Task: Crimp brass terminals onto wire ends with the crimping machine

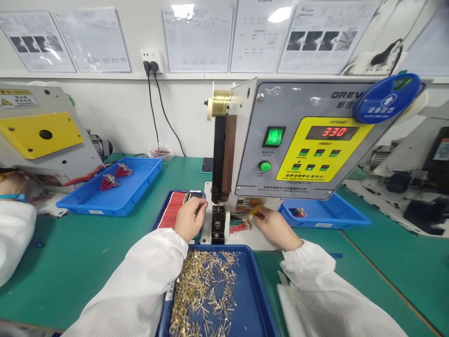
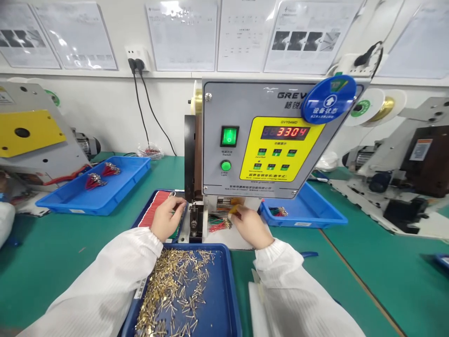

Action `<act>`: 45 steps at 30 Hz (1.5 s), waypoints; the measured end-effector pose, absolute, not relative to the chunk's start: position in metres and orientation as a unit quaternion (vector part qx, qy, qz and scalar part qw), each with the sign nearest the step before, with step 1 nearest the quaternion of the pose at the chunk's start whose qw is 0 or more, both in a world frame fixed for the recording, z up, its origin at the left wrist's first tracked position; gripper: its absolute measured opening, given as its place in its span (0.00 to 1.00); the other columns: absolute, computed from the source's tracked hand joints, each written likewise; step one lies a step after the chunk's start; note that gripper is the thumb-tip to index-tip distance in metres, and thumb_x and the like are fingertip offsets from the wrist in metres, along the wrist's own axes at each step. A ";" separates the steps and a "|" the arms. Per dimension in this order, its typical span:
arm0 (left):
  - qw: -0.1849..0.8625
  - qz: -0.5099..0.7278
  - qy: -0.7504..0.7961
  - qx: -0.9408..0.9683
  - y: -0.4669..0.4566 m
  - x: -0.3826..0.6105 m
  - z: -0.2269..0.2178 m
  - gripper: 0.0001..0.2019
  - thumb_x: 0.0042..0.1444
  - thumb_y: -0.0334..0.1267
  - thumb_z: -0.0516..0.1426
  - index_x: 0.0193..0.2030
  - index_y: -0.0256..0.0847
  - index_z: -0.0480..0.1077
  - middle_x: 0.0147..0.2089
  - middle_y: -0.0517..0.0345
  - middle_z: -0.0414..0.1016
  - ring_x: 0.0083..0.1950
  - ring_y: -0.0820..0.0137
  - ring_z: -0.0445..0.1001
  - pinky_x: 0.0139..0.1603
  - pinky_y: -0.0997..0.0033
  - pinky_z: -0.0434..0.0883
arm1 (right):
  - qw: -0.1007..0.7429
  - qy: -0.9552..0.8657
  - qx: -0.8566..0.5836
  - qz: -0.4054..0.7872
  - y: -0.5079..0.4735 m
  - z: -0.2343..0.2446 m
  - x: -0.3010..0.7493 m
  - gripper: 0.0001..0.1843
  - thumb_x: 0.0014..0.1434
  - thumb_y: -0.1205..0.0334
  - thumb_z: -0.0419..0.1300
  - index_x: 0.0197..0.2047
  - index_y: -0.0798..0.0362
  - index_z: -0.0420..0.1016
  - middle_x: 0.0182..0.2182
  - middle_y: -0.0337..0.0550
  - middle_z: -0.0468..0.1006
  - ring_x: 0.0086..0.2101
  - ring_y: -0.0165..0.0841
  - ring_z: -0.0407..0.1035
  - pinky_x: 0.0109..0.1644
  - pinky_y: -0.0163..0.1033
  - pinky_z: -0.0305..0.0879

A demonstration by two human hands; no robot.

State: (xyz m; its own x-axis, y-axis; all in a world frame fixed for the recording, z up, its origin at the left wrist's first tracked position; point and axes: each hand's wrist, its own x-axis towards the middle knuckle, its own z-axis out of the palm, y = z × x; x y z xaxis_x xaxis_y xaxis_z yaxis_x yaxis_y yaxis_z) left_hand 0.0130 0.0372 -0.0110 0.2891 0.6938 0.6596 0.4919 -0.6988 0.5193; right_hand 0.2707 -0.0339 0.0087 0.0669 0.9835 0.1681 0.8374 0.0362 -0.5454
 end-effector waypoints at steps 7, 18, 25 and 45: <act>0.119 0.456 0.387 0.792 0.036 0.014 -0.011 0.08 0.60 0.36 0.52 0.38 0.41 0.72 0.37 0.57 0.77 0.39 0.70 0.75 0.40 0.72 0.70 | 0.277 -0.660 -0.687 0.123 -0.035 0.011 0.264 0.06 0.53 0.63 0.54 0.29 0.52 0.72 0.28 0.46 0.79 0.31 0.39 0.74 0.34 0.39 0.65; 0.137 0.453 0.403 0.783 0.034 0.015 -0.011 0.07 0.60 0.37 0.52 0.39 0.41 0.72 0.37 0.56 0.78 0.37 0.70 0.75 0.39 0.71 0.71 | 0.280 -0.727 -0.620 0.093 -0.048 0.014 0.244 0.11 0.59 0.60 0.53 0.30 0.52 0.73 0.25 0.42 0.76 0.27 0.35 0.70 0.32 0.37 0.61; 0.145 0.453 0.403 0.782 0.033 0.016 -0.012 0.07 0.59 0.36 0.52 0.37 0.41 0.72 0.35 0.56 0.77 0.36 0.71 0.75 0.39 0.72 0.71 | 0.099 -0.862 -0.473 0.153 -0.074 0.023 0.206 0.10 0.55 0.57 0.63 0.26 0.52 0.72 0.23 0.37 0.74 0.25 0.31 0.66 0.29 0.35 0.55; 0.162 0.442 0.411 0.781 0.032 0.018 -0.011 0.07 0.59 0.35 0.53 0.36 0.40 0.72 0.35 0.57 0.77 0.35 0.71 0.74 0.36 0.73 0.70 | 0.088 -0.877 -0.463 0.093 -0.081 0.004 0.204 0.07 0.58 0.65 0.58 0.28 0.54 0.71 0.26 0.39 0.75 0.28 0.32 0.68 0.31 0.37 0.55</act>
State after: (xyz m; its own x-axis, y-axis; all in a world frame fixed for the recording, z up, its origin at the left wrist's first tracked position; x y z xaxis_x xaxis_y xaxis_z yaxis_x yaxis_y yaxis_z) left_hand 0.0178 0.0318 -0.0115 0.2714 0.7844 0.5577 0.4986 -0.6103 0.6156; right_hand 0.2044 -0.0807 0.0042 -0.5562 0.8282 0.0689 0.7955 0.5546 -0.2442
